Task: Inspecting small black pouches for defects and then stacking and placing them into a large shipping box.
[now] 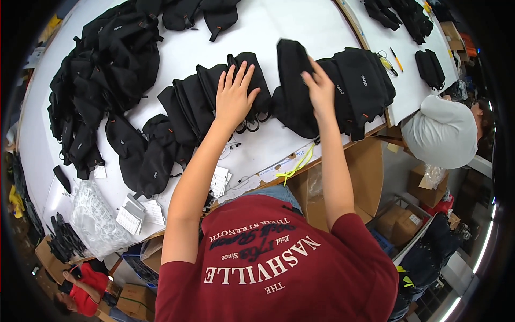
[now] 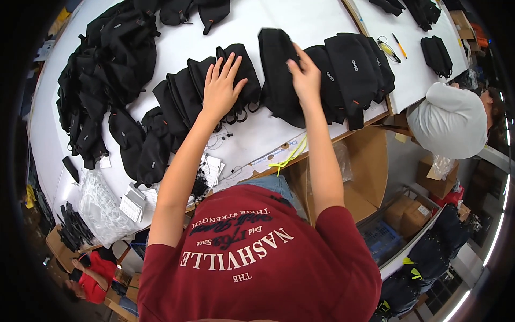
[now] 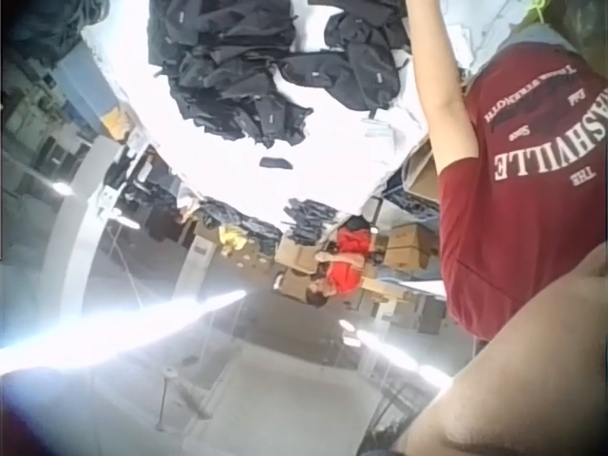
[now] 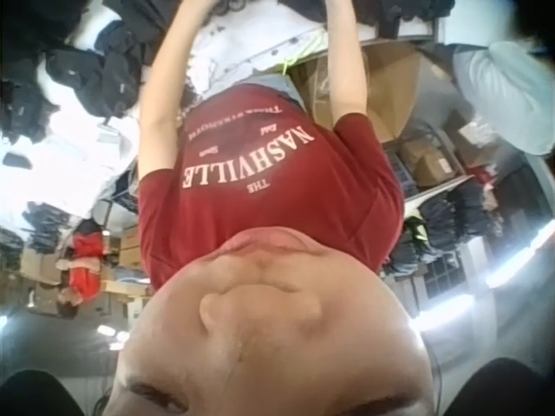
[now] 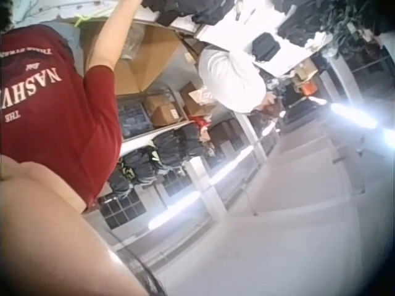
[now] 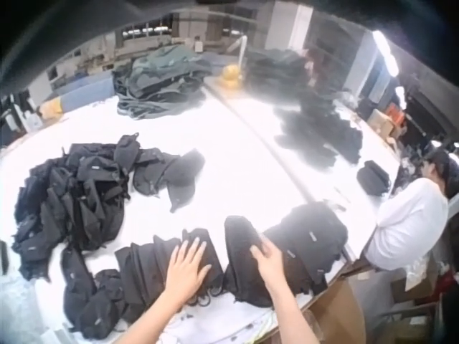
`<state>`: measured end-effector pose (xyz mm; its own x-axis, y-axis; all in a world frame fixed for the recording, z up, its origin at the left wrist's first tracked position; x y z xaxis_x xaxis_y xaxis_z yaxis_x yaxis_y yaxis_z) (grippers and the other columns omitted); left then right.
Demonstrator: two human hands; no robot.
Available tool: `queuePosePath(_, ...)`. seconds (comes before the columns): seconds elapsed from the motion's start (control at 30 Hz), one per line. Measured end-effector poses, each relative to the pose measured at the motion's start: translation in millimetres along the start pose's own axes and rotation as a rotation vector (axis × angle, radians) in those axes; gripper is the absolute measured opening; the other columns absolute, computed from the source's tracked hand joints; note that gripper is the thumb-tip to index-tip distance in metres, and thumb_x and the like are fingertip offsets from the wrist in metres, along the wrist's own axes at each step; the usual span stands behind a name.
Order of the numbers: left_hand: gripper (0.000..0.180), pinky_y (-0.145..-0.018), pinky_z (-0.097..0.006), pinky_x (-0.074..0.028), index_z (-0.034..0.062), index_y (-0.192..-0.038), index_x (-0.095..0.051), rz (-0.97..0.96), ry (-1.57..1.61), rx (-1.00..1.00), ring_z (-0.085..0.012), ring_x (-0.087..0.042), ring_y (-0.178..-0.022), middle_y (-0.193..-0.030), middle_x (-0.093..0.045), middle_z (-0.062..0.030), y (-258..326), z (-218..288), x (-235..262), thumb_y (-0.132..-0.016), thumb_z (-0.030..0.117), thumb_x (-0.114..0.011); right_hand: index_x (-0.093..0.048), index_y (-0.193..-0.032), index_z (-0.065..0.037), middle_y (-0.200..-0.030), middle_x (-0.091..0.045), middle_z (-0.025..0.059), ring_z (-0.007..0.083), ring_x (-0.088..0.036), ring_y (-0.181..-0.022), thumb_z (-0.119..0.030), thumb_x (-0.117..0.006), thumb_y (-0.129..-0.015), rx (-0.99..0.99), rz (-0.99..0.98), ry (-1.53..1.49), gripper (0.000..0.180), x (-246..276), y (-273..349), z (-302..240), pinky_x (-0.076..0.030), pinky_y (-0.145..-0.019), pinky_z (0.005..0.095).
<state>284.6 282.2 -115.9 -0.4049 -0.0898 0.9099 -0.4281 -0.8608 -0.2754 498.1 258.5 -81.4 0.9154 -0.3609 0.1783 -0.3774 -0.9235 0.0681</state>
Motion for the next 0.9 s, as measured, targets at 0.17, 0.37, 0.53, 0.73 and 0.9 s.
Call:
queuePosePath(0.17, 0.059, -0.112, -0.049, -0.017, 0.0186, -0.141, -0.039, 0.012, 0.118, 0.155, -0.035, -0.023, -0.137, -0.15, -0.029, -0.0074, 6, -2, 13, -0.087, 0.037, -0.058, -0.05, -0.131, -0.004, -0.111, -0.064, 0.0201, 0.0278, -0.063, -0.1, -0.008, -0.052, -0.086, -0.175, -0.259, 0.506, 0.045, -81, -39, 75, -0.047, -0.086, 0.0326)
queuePosePath(0.37, 0.054, -0.11, -0.055, -0.01, 0.0226, -0.141, -0.039, 0.047, 0.168, 0.334, -0.0361, -0.019, -0.139, -0.151, -0.027, -0.006, 23, -27, 34, -0.09, 0.035, -0.054, -0.053, -0.127, -0.005, -0.111, -0.062, 0.024, 0.0325, -0.061, -0.102, -0.007, -0.049, -0.086, -0.178, -0.286, 0.084, 0.042, -145, -9, 94, -0.045, -0.089, 0.0373)
queuePosePath(0.53, 0.047, -0.111, -0.05, -0.019, 0.0234, -0.138, -0.044, -0.004, 0.055, 0.069, -0.0292, -0.031, -0.135, -0.146, -0.036, -0.0047, 20, -20, 28, -0.093, 0.034, -0.05, -0.059, -0.12, -0.009, -0.113, -0.051, 0.0162, 0.0346, -0.046, -0.106, -0.018, -0.061, -0.078, 0.178, -0.195, 0.767, 0.043, -138, 3, 51, -0.038, -0.09, 0.0472)
queuePosePath(0.73, 0.046, -0.11, -0.049, -0.022, 0.0252, -0.137, -0.046, -0.004, -0.067, 0.069, -0.0271, -0.031, -0.135, -0.146, -0.037, -0.0032, 21, -23, 16, -0.093, 0.038, -0.05, -0.057, -0.115, -0.01, -0.11, -0.05, 0.0138, 0.0321, -0.048, -0.104, -0.012, -0.069, -0.072, 0.326, -0.048, 0.862, 0.045, -38, 54, 1, -0.039, -0.089, 0.0428)
queuePosePath(0.9, 0.045, -0.112, -0.047, -0.017, 0.0288, -0.139, -0.042, -0.044, -0.048, 0.073, -0.0254, -0.027, -0.138, -0.149, -0.033, -0.001, 17, -21, 17, -0.095, 0.038, -0.046, -0.056, -0.115, -0.009, -0.114, -0.049, 0.0092, 0.028, -0.046, -0.107, -0.015, -0.074, -0.069, 0.443, -0.09, 1.218, 0.05, 10, 105, 25, -0.038, -0.088, 0.0405)
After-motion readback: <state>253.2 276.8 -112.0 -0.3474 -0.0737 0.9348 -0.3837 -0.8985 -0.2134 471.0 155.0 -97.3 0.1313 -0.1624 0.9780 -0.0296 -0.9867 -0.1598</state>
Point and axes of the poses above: each hand's wrist, its own y-axis away from the middle knuckle, its own x-axis out of the back of the hand, z = x × y, the point moved 2 cm from there along -y, towards the middle knuckle
